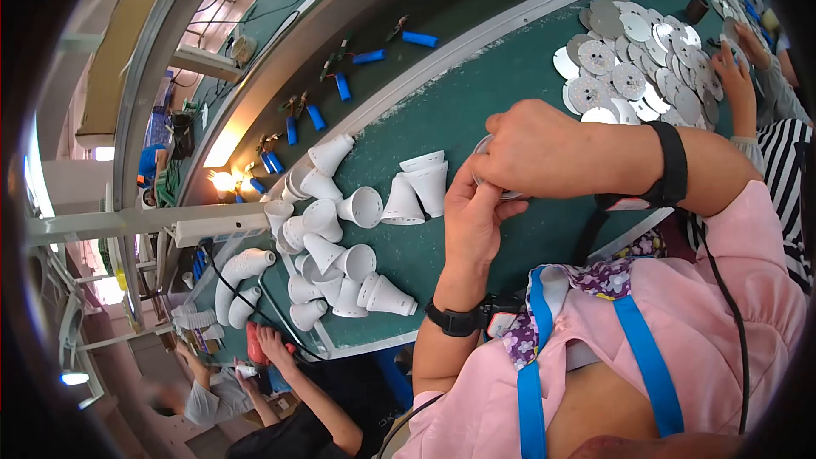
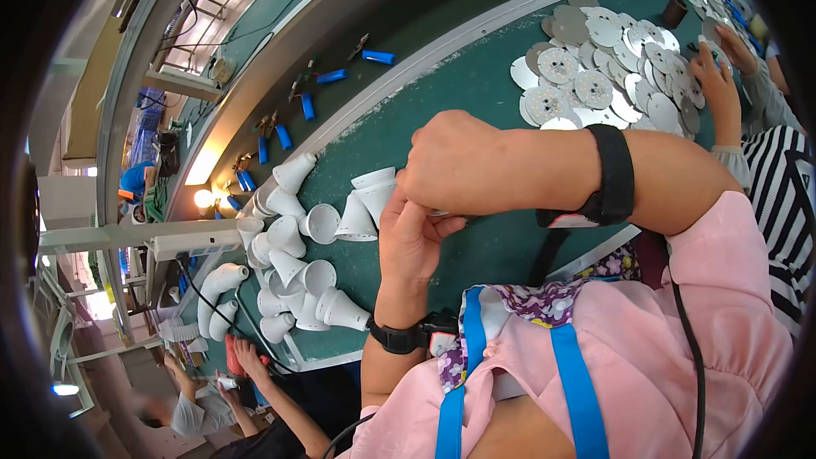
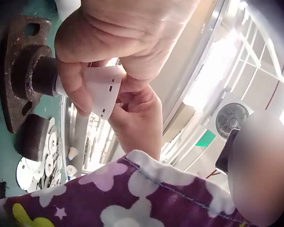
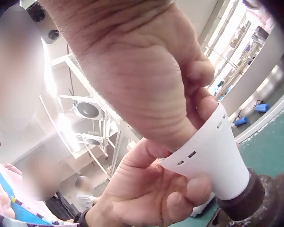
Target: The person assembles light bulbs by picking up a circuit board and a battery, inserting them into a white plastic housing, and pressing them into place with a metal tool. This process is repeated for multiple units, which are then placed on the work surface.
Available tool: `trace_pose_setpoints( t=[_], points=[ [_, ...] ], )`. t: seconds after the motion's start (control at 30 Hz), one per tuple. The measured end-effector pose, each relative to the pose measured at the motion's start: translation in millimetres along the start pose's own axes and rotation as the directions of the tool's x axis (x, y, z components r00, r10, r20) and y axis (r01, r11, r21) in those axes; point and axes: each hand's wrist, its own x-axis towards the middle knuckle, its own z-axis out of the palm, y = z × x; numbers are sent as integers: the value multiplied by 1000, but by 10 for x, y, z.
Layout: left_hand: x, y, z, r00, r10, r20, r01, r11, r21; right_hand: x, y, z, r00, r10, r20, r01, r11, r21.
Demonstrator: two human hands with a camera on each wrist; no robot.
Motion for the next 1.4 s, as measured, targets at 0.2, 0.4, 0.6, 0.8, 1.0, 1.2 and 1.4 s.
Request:
trace_pose_setpoints(
  t=[0.2,0.4,0.6,0.8,1.0,1.2,1.4],
  points=[
    [-3,24,10,1000,-25,-11,25,1000,0,-388,83,-129,922,260,-286,-129,905,405],
    [-3,7,31,1000,-12,-21,12,1000,-2,-987,-49,656,813,576,-88,-578,816,7],
    [2,-11,29,1000,-1,-13,1,1000,-16,-1034,120,857,788,529,-314,-500,848,176],
    [7,-13,51,1000,1,-10,-1,1000,-26,-564,-98,-191,737,405,-542,-144,876,460],
    [45,-51,20,999,47,-21,-48,999,-25,-421,-108,-155,918,238,-318,-167,958,234],
    [7,-59,-35,998,41,57,-35,994,-104,-367,-166,-192,891,241,-384,-163,961,224],
    [16,-49,-60,990,29,138,3,975,-224,-295,-169,-395,900,212,-380,-139,967,213]
  ],
)
